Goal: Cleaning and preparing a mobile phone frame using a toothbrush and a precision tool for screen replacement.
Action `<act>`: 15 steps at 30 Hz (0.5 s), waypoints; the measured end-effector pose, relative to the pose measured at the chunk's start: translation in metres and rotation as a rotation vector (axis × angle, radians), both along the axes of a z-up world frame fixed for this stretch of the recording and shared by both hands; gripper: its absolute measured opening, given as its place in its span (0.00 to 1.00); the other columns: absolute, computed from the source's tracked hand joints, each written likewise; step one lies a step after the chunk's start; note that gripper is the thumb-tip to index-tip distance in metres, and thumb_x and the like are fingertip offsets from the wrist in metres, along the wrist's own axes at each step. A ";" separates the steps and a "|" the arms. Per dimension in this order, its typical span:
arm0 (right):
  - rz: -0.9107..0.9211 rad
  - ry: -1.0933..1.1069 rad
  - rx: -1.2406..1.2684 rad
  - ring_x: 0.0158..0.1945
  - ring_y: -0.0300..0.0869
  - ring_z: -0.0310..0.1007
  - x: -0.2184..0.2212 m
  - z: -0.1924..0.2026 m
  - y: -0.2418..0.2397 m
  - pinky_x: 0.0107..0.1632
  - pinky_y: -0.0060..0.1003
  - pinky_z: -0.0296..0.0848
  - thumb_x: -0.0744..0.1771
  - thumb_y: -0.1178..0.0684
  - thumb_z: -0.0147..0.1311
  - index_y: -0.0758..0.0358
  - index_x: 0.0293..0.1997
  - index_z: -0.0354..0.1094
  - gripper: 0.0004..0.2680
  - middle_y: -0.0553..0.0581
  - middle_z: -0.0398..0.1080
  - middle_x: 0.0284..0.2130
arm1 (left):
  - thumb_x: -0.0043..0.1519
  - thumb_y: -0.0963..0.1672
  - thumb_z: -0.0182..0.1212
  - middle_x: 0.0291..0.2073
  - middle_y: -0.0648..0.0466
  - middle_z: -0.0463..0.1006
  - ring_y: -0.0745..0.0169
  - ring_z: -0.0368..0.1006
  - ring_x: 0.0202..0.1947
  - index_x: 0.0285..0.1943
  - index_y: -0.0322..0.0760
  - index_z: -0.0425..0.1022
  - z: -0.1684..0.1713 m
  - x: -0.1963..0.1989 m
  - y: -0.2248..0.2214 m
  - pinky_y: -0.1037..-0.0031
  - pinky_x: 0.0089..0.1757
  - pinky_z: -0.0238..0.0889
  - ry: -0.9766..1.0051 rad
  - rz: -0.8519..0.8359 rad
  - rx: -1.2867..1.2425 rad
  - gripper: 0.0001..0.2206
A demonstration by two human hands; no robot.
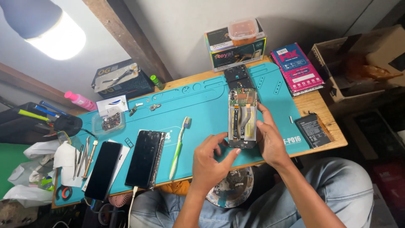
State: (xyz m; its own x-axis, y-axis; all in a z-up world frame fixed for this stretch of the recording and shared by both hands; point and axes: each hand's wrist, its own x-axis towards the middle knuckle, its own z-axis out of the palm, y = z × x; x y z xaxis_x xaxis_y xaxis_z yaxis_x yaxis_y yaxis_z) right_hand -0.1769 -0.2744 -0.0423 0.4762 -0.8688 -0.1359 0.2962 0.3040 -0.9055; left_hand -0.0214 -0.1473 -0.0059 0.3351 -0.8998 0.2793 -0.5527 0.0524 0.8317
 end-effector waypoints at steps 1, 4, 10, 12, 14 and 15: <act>-0.006 0.000 0.001 0.53 0.45 0.74 0.000 -0.003 -0.001 0.48 0.40 0.72 0.69 0.43 0.44 0.55 0.83 0.46 0.29 0.56 0.70 0.62 | 0.59 0.48 0.74 0.31 0.59 0.76 0.66 0.65 0.26 0.57 0.39 0.82 0.000 -0.001 -0.001 0.70 0.31 0.62 0.000 -0.006 0.001 0.19; -0.019 0.013 -0.031 0.48 0.43 0.73 0.000 -0.006 -0.001 0.45 0.38 0.74 0.64 0.50 0.49 0.57 0.83 0.44 0.33 0.61 0.71 0.49 | 0.60 0.48 0.73 0.32 0.58 0.77 0.67 0.64 0.26 0.56 0.39 0.82 -0.001 -0.004 -0.002 0.71 0.31 0.62 0.005 0.017 0.009 0.17; 0.162 0.000 -0.200 0.57 0.43 0.72 -0.002 0.010 0.004 0.58 0.40 0.72 0.66 0.61 0.53 0.54 0.85 0.27 0.38 0.65 0.68 0.62 | 0.62 0.45 0.72 0.31 0.57 0.77 0.68 0.65 0.27 0.60 0.38 0.81 -0.005 -0.003 -0.003 0.73 0.33 0.65 0.026 0.026 -0.035 0.18; 0.225 -0.027 -0.224 0.60 0.42 0.71 0.000 0.010 0.003 0.60 0.39 0.72 0.65 0.65 0.54 0.52 0.86 0.24 0.41 0.62 0.59 0.71 | 0.61 0.45 0.73 0.35 0.55 0.81 0.68 0.66 0.25 0.59 0.37 0.81 -0.009 -0.002 -0.003 0.74 0.29 0.64 0.034 0.062 -0.043 0.18; 0.243 -0.017 -0.217 0.63 0.42 0.70 -0.001 0.014 0.003 0.62 0.39 0.71 0.65 0.65 0.54 0.51 0.86 0.22 0.41 0.62 0.60 0.71 | 0.61 0.45 0.73 0.35 0.54 0.81 0.68 0.66 0.25 0.60 0.36 0.81 -0.012 -0.001 -0.003 0.74 0.28 0.64 0.034 0.066 -0.047 0.18; 0.261 -0.010 -0.212 0.66 0.43 0.68 -0.001 0.016 0.004 0.64 0.39 0.70 0.66 0.65 0.53 0.51 0.86 0.20 0.42 0.63 0.60 0.71 | 0.61 0.45 0.73 0.35 0.53 0.81 0.67 0.67 0.24 0.60 0.35 0.81 -0.014 -0.001 -0.003 0.74 0.28 0.64 0.032 0.070 -0.052 0.18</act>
